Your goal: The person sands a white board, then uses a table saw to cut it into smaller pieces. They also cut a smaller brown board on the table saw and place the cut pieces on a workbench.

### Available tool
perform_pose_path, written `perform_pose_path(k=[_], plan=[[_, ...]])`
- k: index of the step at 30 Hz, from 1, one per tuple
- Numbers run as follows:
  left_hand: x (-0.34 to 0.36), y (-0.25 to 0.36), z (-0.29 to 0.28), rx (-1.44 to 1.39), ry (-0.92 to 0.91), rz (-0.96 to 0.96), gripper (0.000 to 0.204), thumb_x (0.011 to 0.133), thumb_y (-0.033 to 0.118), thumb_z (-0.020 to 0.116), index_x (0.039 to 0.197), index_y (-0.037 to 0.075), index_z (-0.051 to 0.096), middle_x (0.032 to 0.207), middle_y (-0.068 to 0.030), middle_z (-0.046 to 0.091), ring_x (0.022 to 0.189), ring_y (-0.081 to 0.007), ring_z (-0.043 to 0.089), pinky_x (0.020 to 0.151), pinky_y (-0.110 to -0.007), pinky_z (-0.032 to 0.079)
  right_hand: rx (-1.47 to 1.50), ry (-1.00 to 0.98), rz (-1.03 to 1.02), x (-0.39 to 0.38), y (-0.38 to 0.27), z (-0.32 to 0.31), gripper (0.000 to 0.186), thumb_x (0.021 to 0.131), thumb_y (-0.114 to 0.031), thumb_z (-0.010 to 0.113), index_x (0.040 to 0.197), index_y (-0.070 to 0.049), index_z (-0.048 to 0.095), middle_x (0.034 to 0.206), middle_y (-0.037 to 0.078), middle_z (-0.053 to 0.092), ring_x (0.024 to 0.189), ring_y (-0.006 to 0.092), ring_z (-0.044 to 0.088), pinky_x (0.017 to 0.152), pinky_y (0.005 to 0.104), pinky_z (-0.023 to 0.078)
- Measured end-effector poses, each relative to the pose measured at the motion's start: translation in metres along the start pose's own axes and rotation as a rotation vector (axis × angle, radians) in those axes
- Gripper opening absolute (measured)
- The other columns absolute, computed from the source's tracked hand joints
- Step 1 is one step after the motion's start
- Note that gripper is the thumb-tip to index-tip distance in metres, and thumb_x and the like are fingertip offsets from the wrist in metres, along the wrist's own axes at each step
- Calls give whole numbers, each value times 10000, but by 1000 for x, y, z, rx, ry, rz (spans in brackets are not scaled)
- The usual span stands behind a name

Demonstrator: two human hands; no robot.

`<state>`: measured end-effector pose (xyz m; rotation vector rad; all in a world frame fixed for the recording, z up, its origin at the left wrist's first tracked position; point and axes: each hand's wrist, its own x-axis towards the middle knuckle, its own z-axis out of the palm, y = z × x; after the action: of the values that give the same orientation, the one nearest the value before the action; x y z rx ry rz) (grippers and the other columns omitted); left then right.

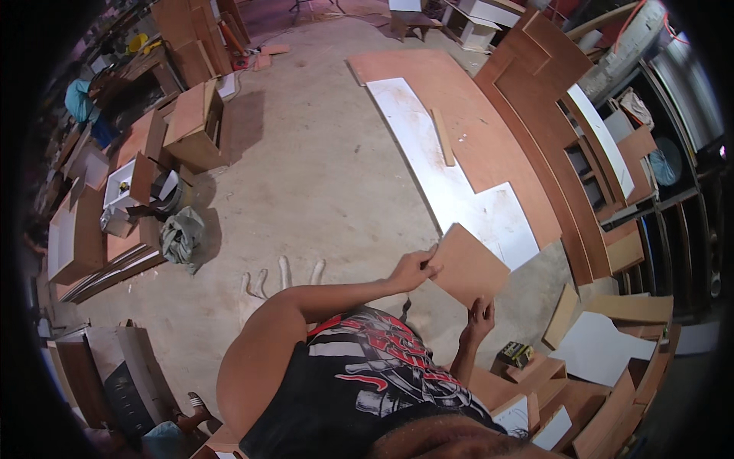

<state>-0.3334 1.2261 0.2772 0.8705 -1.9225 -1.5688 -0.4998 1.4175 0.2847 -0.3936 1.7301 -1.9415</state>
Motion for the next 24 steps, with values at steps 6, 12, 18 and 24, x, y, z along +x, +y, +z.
perform_pose_path(k=[6,12,18,24], plan=[[49,2,-133,-118,388,38,674,925,254,740,1488,-11,480,1111,-187,682,836,-228,675,766,-345,542,47,-271,-21,99,16,181,434,1035,-199,646,1416,-10,561,1071,-14,619,961,54,550,811,218,457],[130,-37,-242,127,664,77,657,909,209,761,1473,-10,506,1094,-156,685,828,-177,649,749,-303,538,107,-492,224,194,49,346,386,1048,-214,625,1382,-27,576,1035,-47,564,923,34,503,788,220,443],[225,-86,-378,-88,846,-130,682,912,83,754,1507,-40,443,1104,-118,698,927,-117,653,814,-258,544,-10,-746,292,302,97,549,430,1029,-193,655,1413,-16,582,1036,-60,625,862,25,530,721,205,453],[297,-63,-531,-172,1015,-221,805,945,118,729,1607,44,277,1038,-99,699,885,-122,647,759,-242,542,-29,-993,313,373,97,761,514,967,-195,736,1418,-1,585,1143,41,709,958,92,643,831,257,526]])
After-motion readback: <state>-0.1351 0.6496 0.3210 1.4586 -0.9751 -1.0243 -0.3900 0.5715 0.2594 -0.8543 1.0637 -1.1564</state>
